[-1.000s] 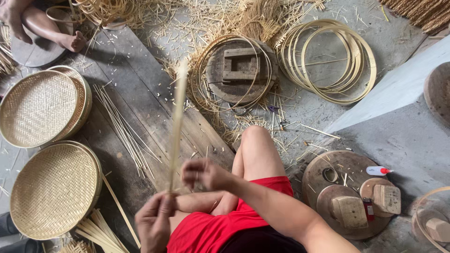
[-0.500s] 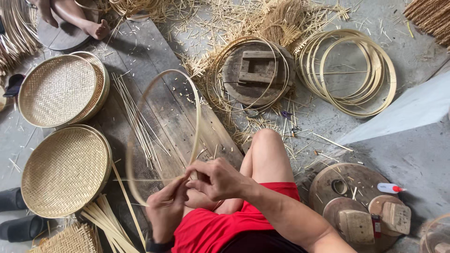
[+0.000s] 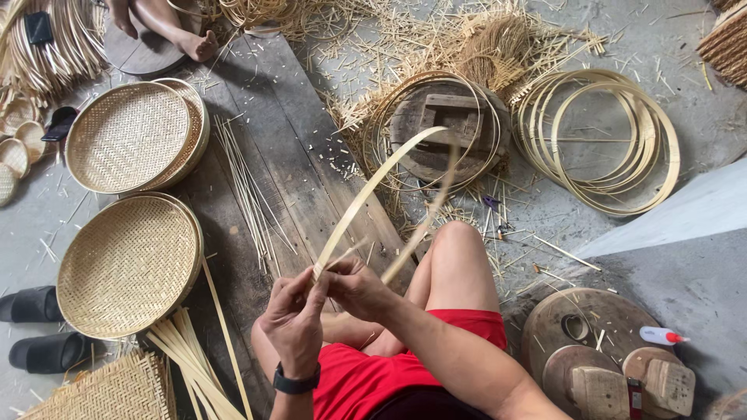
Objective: The person sits cross-legged on the floor and weaves thin bamboo strips by hand. They repeatedly bend and interlace the strips to form circular frames, placing completed rings aside and picking up new strips to continue the process.
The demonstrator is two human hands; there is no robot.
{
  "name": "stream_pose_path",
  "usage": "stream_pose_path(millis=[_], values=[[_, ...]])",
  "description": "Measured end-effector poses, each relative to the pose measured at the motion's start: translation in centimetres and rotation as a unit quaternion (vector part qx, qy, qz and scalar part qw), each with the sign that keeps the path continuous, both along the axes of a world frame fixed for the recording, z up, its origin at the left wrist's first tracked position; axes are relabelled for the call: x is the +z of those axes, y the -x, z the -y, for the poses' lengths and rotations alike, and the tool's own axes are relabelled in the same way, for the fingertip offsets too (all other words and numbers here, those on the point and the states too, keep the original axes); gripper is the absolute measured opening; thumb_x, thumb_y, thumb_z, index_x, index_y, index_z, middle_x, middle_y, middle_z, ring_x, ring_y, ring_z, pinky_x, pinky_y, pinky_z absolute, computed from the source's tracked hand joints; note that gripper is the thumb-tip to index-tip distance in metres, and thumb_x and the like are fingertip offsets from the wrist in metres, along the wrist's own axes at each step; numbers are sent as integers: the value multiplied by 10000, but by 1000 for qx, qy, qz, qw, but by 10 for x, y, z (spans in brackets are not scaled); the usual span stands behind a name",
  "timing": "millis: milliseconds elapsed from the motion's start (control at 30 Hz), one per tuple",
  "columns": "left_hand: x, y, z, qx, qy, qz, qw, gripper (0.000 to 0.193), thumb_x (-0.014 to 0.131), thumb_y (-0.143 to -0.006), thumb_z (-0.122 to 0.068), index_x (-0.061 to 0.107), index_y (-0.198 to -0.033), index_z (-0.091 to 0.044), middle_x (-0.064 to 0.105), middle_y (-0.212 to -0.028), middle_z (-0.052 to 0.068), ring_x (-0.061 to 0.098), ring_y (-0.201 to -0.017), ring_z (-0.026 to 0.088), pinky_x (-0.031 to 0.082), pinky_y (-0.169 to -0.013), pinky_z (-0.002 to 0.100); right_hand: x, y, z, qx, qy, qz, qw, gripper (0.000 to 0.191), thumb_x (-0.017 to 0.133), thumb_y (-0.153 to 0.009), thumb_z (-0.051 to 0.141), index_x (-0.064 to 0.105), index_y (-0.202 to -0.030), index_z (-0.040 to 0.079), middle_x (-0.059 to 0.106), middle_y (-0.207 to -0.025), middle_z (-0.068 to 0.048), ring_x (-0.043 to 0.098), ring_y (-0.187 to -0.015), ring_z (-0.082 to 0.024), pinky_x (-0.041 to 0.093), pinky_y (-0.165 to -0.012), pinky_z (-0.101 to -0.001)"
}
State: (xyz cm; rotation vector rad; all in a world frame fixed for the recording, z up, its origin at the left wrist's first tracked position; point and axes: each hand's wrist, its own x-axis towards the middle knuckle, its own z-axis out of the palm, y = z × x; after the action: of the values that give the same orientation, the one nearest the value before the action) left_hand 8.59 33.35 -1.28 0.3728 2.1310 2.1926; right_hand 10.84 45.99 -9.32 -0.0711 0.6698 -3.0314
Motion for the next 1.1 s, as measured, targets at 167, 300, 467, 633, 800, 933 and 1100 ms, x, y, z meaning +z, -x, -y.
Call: stream_pose_path(millis=[167, 300, 467, 633, 800, 933, 1100], values=[[-8, -3, -9, 82, 19, -224, 971, 284, 772, -920, -37, 749, -1199, -85, 526, -1433, 61, 553, -1306, 164, 498, -1085, 293, 23, 18, 28, 4, 4, 34, 999, 234, 669, -1034, 206, 694, -1173, 19, 716, -1047, -73, 682, -943, -126, 558, -861, -250], [9, 2, 2, 106, 135, -261, 950, 289, 798, -898, -100, 758, -1184, -119, 559, -1468, 99, 507, -1340, 217, 483, -1047, 324, 31, 30, 31, 34, 27, 37, 998, 118, 632, -1040, 172, 676, -1080, 70, 666, -918, -20, 640, -826, -115, 546, -753, -262], [24, 11, 33, -5, 431, 29, 902, 283, 777, -854, -306, 783, -1118, -201, 755, -1121, 57, 724, -783, 201, 570, -694, 326, 20, 34, 10, -44, -532, 52, 844, 145, 645, -996, 162, 707, -963, 34, 681, -891, -72, 630, -848, -209, 525, -767, -348], [-26, 28, 41, -56, 422, -304, 852, 239, 740, -865, -195, 771, -1036, -31, 768, -972, 156, 728, -824, 287, 571, -739, 363, 11, 24, -2, -41, -849, -52, 525, 46, 704, -803, 177, 715, -812, 133, 711, -865, -116, 651, -898, -344, 486, -862, -458], [-79, 50, 25, -209, 269, 212, 916, 203, 749, -822, -61, 797, -1003, 17, 762, -841, 204, 731, -592, 232, 528, -557, 370, 9, 18, -3, -68, -873, -87, 475, 224, 760, -677, 232, 669, -827, 92, 704, -865, -130, 651, -904, -339, 486, -825, -448], [-84, 36, 11, -154, 268, 119, 944, 185, 773, -824, -130, 813, -968, -21, 803, -819, 158, 749, -658, 194, 578, -608, 353, 12, 21, -16, -41, -880, 33, 473, 94, 690, -913, 223, 701, -926, 131, 694, -840, -177, 679, -806, -373, 512, -807, -469], [-79, 20, 3, -146, 348, -80, 923, 168, 740, -870, -152, 801, -953, -19, 733, -783, 186, 697, -660, 237, 548, -607, 385, 16, 27, -26, 26, -835, 132, 533, 167, 709, -856, 277, 719, -877, 111, 702, -855, -174, 691, -814, -385, 541, -735, -477]])
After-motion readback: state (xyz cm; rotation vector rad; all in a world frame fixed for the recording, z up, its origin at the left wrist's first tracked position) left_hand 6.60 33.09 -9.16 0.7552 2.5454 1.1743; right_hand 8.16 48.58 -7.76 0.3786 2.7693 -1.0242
